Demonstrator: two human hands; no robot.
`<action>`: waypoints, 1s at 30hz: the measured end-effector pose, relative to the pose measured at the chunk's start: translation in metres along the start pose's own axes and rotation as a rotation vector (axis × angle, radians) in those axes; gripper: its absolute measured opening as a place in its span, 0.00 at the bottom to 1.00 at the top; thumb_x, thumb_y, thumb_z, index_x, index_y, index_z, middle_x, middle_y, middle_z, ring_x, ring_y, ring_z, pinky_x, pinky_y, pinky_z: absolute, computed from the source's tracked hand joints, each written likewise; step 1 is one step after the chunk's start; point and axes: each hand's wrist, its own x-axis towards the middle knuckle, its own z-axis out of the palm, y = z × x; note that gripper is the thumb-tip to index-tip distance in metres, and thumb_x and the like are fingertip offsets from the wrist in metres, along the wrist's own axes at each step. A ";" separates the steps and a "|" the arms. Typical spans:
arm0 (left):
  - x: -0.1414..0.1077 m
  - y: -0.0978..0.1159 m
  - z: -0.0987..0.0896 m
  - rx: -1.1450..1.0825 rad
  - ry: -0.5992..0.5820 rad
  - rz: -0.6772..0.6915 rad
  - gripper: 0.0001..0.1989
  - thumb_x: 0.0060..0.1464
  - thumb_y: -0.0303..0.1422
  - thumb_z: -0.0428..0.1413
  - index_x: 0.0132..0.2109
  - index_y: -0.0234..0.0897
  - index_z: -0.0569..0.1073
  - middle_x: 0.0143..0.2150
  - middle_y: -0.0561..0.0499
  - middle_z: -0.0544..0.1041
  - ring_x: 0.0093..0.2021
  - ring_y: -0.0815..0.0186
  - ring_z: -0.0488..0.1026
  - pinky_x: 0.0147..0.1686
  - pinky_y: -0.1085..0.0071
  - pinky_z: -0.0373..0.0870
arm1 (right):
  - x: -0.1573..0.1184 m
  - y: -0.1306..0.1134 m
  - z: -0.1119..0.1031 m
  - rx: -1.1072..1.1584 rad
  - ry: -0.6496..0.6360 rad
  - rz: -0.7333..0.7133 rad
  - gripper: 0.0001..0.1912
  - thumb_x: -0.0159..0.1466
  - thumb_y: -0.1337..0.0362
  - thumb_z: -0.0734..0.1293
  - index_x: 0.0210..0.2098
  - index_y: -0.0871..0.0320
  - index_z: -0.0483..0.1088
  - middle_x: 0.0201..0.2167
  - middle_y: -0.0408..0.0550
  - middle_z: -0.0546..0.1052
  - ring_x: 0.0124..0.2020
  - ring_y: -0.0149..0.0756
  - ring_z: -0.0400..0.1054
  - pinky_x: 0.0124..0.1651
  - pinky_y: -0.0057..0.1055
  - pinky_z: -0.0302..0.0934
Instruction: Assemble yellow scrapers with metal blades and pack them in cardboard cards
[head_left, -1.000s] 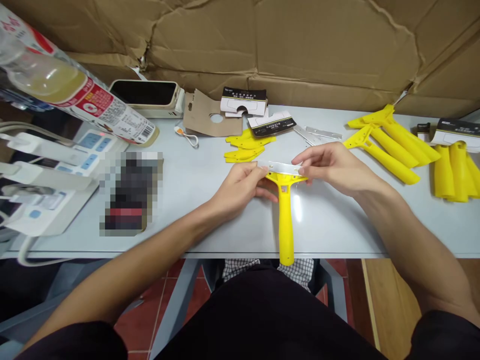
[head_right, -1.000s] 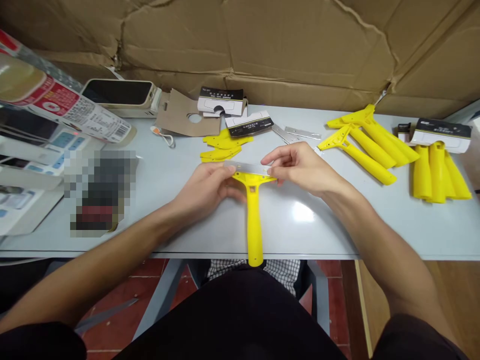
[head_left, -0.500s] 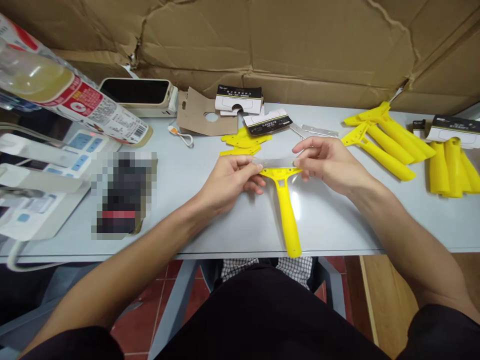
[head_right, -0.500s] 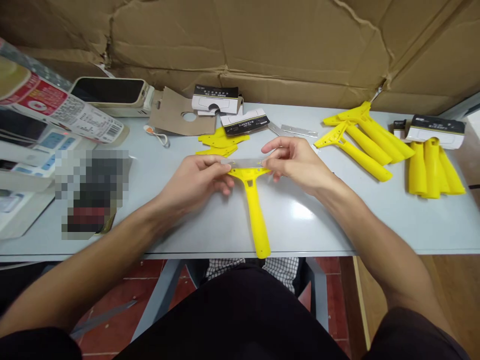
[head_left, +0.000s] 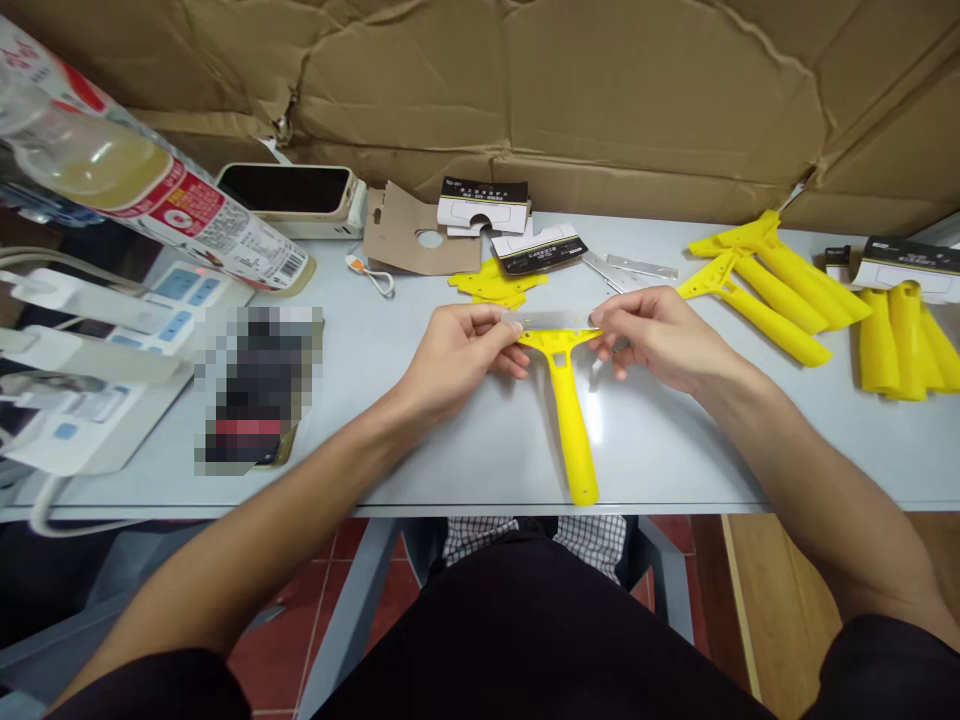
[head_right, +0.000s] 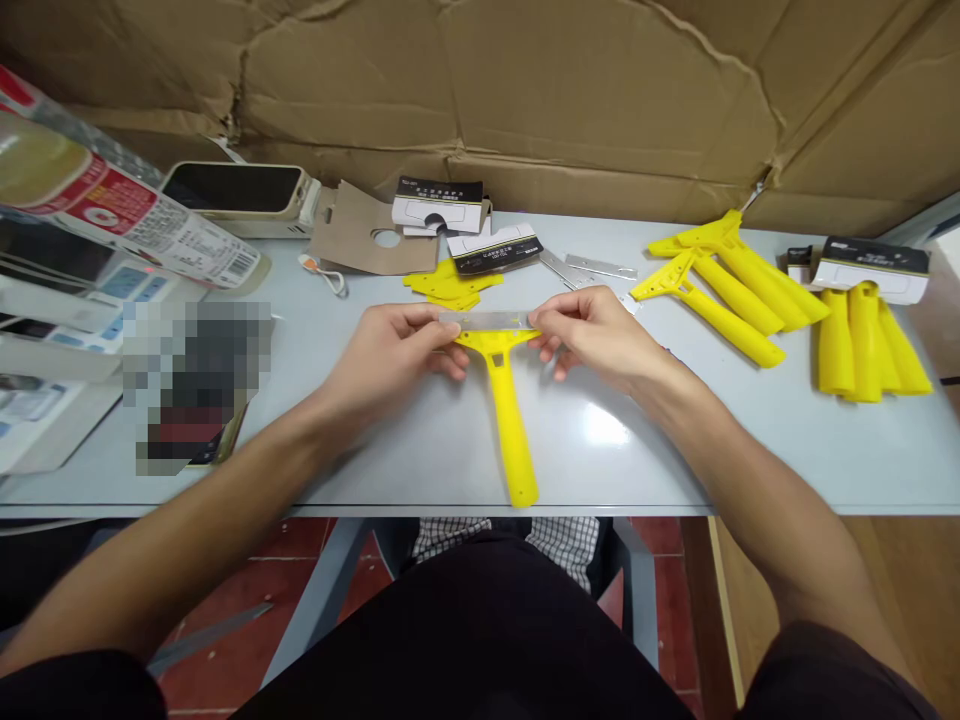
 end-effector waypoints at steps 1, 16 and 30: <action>0.000 0.000 0.000 0.014 -0.004 0.010 0.06 0.58 0.30 0.63 0.34 0.31 0.80 0.27 0.47 0.81 0.25 0.66 0.79 0.30 0.69 0.81 | 0.000 0.000 0.000 -0.001 0.002 0.001 0.09 0.58 0.63 0.81 0.29 0.60 0.80 0.25 0.51 0.79 0.26 0.35 0.73 0.19 0.29 0.65; 0.020 0.001 -0.040 0.543 0.335 0.483 0.08 0.60 0.37 0.65 0.45 0.41 0.83 0.40 0.50 0.85 0.39 0.63 0.80 0.40 0.70 0.76 | 0.003 0.004 -0.010 -0.080 0.056 -0.134 0.06 0.57 0.65 0.79 0.27 0.58 0.81 0.21 0.47 0.78 0.19 0.32 0.69 0.20 0.30 0.65; 0.045 -0.012 -0.071 1.067 -0.114 0.614 0.17 0.63 0.42 0.62 0.53 0.39 0.84 0.55 0.40 0.83 0.58 0.48 0.77 0.62 0.53 0.71 | 0.008 -0.003 -0.026 -0.036 0.147 -0.181 0.10 0.53 0.63 0.81 0.25 0.60 0.79 0.21 0.48 0.77 0.19 0.31 0.67 0.19 0.30 0.64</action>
